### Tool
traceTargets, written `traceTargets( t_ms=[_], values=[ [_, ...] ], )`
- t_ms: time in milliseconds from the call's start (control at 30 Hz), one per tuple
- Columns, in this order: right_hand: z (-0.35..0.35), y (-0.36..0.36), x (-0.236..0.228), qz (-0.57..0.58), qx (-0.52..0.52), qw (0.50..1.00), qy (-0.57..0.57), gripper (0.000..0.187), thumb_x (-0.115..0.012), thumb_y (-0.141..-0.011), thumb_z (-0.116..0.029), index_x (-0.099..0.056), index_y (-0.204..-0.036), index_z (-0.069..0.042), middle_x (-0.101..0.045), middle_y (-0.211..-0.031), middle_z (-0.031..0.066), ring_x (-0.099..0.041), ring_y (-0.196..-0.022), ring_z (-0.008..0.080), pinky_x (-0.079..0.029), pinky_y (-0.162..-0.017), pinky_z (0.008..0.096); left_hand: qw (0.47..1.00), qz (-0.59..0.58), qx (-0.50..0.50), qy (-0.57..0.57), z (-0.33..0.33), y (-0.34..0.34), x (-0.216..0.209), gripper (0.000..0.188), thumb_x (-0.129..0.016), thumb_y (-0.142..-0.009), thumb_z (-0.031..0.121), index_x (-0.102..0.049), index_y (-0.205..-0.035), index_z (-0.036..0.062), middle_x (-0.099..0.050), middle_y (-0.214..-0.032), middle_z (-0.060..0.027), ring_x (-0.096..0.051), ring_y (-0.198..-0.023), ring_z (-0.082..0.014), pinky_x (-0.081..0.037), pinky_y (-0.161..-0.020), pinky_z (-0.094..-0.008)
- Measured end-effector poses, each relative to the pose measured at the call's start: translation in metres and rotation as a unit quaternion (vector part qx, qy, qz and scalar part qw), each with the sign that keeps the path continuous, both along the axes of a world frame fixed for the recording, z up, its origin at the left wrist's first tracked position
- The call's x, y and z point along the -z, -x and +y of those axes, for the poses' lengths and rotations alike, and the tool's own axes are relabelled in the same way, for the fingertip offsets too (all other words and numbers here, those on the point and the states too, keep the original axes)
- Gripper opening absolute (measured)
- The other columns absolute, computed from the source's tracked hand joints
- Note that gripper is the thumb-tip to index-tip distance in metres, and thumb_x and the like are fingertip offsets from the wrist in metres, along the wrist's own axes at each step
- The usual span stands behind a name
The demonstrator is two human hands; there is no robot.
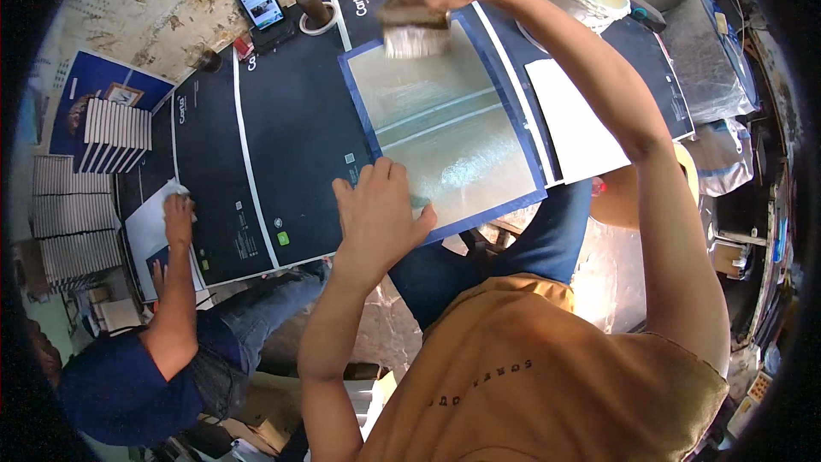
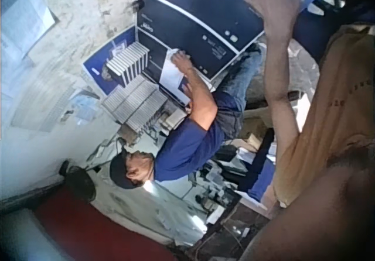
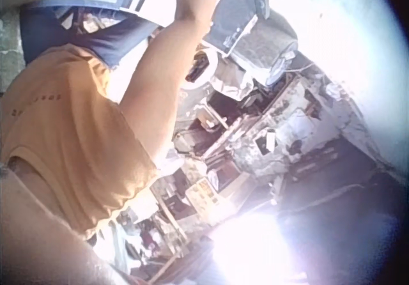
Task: The person applies glue onto cardboard book covers using a paintbrush, spreading the adhesive across the surfaces and repositioning the covers on the table by hand.
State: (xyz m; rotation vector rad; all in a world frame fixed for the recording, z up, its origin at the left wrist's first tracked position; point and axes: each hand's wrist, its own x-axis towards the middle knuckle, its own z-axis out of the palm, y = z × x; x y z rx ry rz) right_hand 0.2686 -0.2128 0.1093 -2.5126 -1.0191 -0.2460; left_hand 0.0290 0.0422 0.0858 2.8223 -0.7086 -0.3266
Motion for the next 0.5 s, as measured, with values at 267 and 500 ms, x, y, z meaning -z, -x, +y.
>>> traceTargets(
  t_ms=[267, 500],
  values=[
    [-0.028, 0.058, 0.006, 0.051, 0.104, 0.992, -0.056, 0.038, -0.070, -0.082, -0.037, -0.069, -0.093, 0.000, -0.070, -0.087, 0.0224, -0.069, -0.083, 0.0369, -0.054, -0.074, 0.0431, 1.000, 0.002, -0.010, 0.000, -0.006, 0.006, -0.007, 0.049, -0.076, -0.073, 0.038, -0.063, -0.106, 0.0044, -0.061, -0.106, -0.0108, -0.060, -0.106, -0.0293, -0.042, -0.086, -0.0490],
    [-0.055, 0.089, 0.006, 0.034, 0.209, 0.963, -0.167, 0.042, -0.070, -0.081, -0.046, -0.069, -0.085, -0.004, -0.071, -0.081, 0.0211, -0.070, -0.079, 0.0402, -0.055, -0.074, 0.0485, 1.000, -0.004, -0.027, 0.013, -0.008, 0.008, -0.002, 0.046, -0.076, -0.074, 0.034, -0.061, -0.104, 0.0018, -0.062, -0.108, -0.0153, -0.064, -0.103, -0.0370, -0.052, -0.086, -0.0455]
  ],
)
